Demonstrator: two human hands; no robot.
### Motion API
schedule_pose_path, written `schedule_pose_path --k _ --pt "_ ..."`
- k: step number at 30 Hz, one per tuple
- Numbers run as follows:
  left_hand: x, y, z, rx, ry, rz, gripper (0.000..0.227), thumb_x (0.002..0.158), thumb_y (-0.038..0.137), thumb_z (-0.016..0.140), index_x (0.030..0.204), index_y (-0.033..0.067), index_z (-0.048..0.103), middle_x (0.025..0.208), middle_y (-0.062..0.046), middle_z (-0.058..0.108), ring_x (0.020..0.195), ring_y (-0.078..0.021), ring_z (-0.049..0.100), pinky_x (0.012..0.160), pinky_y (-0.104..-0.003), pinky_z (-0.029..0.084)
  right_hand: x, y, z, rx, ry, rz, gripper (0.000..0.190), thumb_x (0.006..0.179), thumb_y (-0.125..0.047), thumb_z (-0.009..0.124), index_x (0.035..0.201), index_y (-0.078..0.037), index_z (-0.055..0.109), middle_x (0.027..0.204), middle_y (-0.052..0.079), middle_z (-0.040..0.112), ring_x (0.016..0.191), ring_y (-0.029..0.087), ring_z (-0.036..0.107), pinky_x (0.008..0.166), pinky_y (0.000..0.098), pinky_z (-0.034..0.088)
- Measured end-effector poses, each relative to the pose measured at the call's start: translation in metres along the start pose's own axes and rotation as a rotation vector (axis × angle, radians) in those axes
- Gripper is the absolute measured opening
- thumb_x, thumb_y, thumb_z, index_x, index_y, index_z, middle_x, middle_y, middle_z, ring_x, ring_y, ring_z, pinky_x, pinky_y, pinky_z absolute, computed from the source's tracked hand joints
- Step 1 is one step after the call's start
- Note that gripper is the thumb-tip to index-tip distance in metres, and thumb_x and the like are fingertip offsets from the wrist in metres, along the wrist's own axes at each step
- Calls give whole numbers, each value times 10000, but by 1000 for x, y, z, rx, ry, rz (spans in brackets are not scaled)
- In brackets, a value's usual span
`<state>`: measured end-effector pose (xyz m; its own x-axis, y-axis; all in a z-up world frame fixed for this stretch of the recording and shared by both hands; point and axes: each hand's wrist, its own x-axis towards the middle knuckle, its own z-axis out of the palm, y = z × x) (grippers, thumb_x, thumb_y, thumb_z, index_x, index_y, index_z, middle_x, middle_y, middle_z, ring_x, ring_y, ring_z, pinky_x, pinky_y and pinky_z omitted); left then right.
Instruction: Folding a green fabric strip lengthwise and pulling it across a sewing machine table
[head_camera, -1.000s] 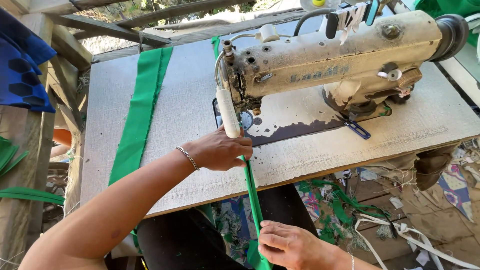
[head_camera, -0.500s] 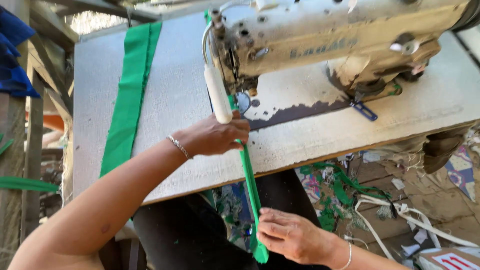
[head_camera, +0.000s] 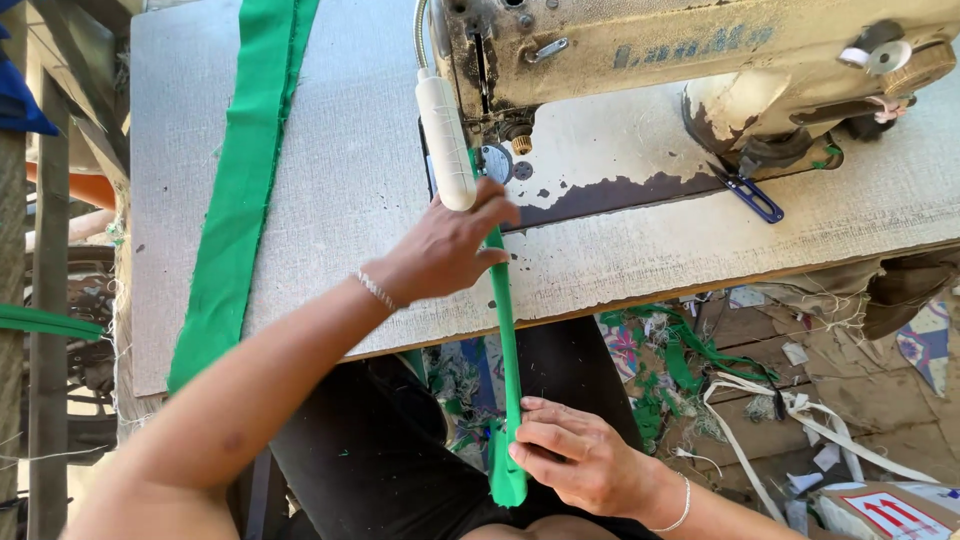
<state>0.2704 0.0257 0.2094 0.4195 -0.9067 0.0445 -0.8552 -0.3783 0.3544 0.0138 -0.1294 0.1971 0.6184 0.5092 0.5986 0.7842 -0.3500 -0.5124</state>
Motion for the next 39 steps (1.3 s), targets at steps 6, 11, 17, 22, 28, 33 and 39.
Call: schedule_pose_path --k 6,11,17,22,28,33,39 --pt "-61 46 37 -31 278 -46 428 1022 180 577 1395 -29 567 1527 -225 494 1463 -390 421 1224 -580 280 -8 0 14 96 143 34 208 1021 -16 474 1089 72 650 1074 209 612 920 379 679 1006 604 594" --pt "-112 93 52 -7 218 23 427 1038 184 570 1449 73 538 1539 -201 471 1477 -421 405 1216 -612 266 -7 0 14 -58 61 50 254 1043 -63 477 1002 35 707 1080 169 675 1006 383 674 1016 663 485" --pt "-133 132 98 -417 486 -94 350 1047 106 571 1394 67 577 1420 -227 532 1305 -400 590 1097 -504 488 -19 3 21 -89 60 43 260 1046 -76 461 1043 5 708 1126 121 667 1069 358 648 973 648 464" --pt "-121 153 124 -2001 606 -611 522 931 134 720 1343 66 406 1012 -194 691 948 -225 663 876 -319 547 -25 0 32 -76 226 70 198 1021 -78 534 1006 -16 721 1093 88 685 1070 359 671 956 624 521" --pt "-115 165 100 -1890 597 -853 328 916 -38 697 1046 125 443 775 -40 549 655 -79 487 598 -212 414 -32 1 37 -185 243 12 85 985 -63 634 971 -47 717 1143 84 679 1149 293 617 1065 621 498" --pt "-117 160 121 -1914 598 -873 329 925 -36 715 946 139 438 706 15 468 593 -47 410 523 -203 349 -24 -1 34 -141 210 6 154 1007 -45 559 995 -19 710 1132 114 712 1158 329 681 1103 664 423" --pt "-103 113 62 -340 655 -372 159 958 110 693 1061 81 575 971 -84 587 764 -236 555 680 -365 463 -17 -8 40 -171 329 112 134 975 -35 582 999 -37 713 1056 91 734 1010 287 760 1055 622 477"
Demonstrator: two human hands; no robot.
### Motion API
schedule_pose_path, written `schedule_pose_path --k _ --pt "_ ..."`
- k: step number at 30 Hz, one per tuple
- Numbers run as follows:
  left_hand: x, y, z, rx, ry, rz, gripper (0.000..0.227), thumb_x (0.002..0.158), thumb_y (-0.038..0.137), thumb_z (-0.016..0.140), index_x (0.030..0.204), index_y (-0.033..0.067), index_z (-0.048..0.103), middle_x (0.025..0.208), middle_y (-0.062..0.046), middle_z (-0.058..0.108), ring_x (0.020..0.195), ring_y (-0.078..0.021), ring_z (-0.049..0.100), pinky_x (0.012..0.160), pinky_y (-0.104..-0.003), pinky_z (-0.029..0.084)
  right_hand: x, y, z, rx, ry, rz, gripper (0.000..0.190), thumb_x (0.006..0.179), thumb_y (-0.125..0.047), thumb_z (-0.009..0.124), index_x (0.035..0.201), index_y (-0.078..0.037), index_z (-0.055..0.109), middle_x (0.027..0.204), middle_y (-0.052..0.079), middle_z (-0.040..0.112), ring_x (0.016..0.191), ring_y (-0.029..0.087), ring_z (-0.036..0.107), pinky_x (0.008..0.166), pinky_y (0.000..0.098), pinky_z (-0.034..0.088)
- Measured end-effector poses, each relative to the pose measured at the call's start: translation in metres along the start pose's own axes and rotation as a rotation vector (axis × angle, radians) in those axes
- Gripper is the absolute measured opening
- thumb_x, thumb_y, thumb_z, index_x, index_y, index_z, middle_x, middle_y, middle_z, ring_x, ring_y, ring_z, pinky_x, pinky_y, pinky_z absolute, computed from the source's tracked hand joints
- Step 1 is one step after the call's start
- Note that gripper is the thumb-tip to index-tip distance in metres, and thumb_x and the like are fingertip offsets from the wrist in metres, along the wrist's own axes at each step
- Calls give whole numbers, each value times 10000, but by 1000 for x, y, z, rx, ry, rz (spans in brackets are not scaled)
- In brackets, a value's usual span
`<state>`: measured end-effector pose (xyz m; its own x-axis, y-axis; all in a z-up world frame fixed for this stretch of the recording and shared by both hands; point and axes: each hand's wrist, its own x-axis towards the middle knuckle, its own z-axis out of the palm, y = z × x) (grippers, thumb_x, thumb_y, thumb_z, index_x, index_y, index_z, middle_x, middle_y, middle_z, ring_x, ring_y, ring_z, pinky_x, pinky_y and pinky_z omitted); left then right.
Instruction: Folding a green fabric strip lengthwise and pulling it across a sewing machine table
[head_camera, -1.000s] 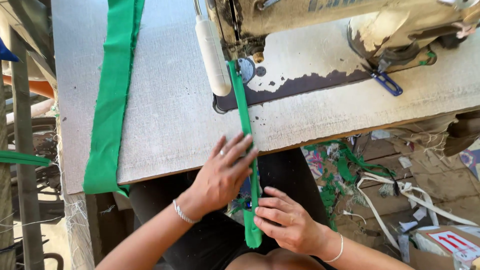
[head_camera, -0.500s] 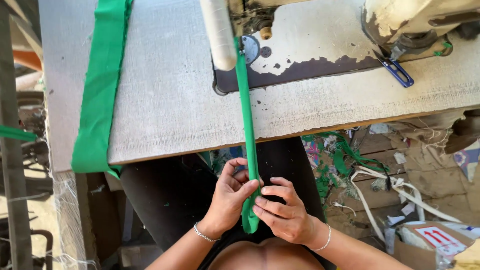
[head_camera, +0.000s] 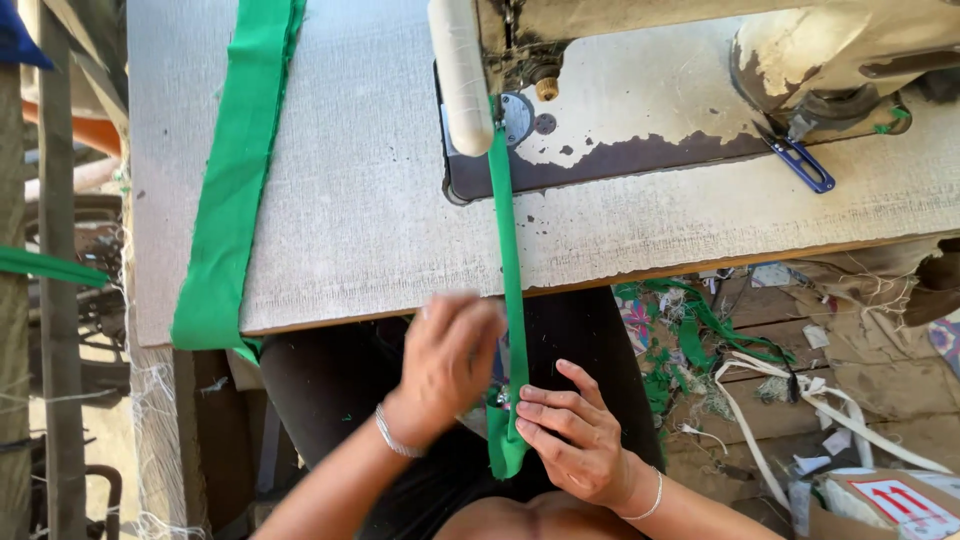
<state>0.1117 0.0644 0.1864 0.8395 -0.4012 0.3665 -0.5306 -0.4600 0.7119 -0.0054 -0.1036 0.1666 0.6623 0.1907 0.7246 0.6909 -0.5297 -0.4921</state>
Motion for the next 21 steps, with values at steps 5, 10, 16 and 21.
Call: schedule_pose_path --k 5,10,16,21 --pt "115 -52 -13 299 -148 364 315 1033 173 648 1298 19 575 1296 -161 570 1064 -341 605 788 -457 494 14 -5 -5 14 -31 5 155 989 -40 545 1011 -45 699 1052 96 736 1008 275 765 1048 583 486" --pt "146 -71 -9 461 -399 456 420 1047 295 616 1382 41 613 1434 -109 516 1268 -412 577 1046 -611 421 47 1 -30 -139 -553 -307 221 999 -43 521 801 -75 616 927 149 645 936 325 616 904 522 536" --pt "145 -52 -21 364 -414 392 336 1085 280 523 1325 57 598 1298 -119 500 1100 -372 612 762 -516 498 84 -13 -54 -219 -736 -425 231 1008 -149 537 808 -116 648 904 147 682 944 340 631 910 565 521" --pt "146 -55 -11 442 -341 411 367 1071 268 553 1346 30 599 1337 -123 518 1192 -394 585 917 -589 479 76 -10 -52 -173 -653 -402 221 1011 -85 521 831 -75 649 957 175 678 943 342 637 933 569 505"
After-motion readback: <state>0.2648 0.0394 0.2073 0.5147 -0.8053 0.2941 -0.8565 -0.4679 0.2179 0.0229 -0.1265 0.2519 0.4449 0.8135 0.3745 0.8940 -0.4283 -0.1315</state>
